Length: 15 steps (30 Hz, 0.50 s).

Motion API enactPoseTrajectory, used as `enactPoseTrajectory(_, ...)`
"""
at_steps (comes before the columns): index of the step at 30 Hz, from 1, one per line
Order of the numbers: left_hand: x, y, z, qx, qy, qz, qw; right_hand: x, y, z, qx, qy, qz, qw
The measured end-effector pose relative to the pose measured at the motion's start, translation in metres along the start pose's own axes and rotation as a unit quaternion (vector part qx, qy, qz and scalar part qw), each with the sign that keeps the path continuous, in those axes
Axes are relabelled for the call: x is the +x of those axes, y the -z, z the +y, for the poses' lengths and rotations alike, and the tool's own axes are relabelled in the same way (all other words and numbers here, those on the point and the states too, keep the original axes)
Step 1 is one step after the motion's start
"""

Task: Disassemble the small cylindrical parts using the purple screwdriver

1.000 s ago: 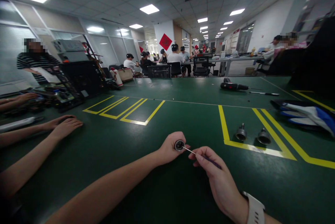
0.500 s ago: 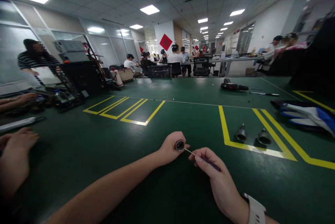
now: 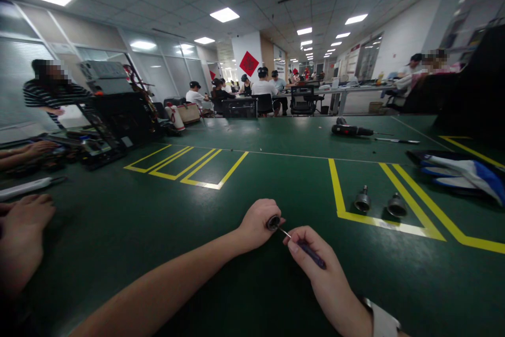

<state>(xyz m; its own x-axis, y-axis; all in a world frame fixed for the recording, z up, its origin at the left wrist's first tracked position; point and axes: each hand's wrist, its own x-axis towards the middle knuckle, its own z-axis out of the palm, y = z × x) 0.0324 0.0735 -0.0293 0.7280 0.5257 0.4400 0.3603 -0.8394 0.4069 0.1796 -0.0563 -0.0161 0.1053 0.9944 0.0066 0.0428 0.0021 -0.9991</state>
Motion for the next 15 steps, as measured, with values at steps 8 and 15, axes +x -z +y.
enactPoseTrajectory(8, 0.0028, 0.0009, -0.0034, -0.091, 0.005, 0.017, 0.996, 0.0041, -0.0004, -0.0049, 0.131, -0.036, 0.015, 0.991)
enactPoseTrajectory(15, 0.0029, 0.0008, -0.0037, -0.115, 0.030, 0.005, 0.993, 0.0065, -0.0003, -0.0057, 0.196, -0.052, 0.008, 0.979)
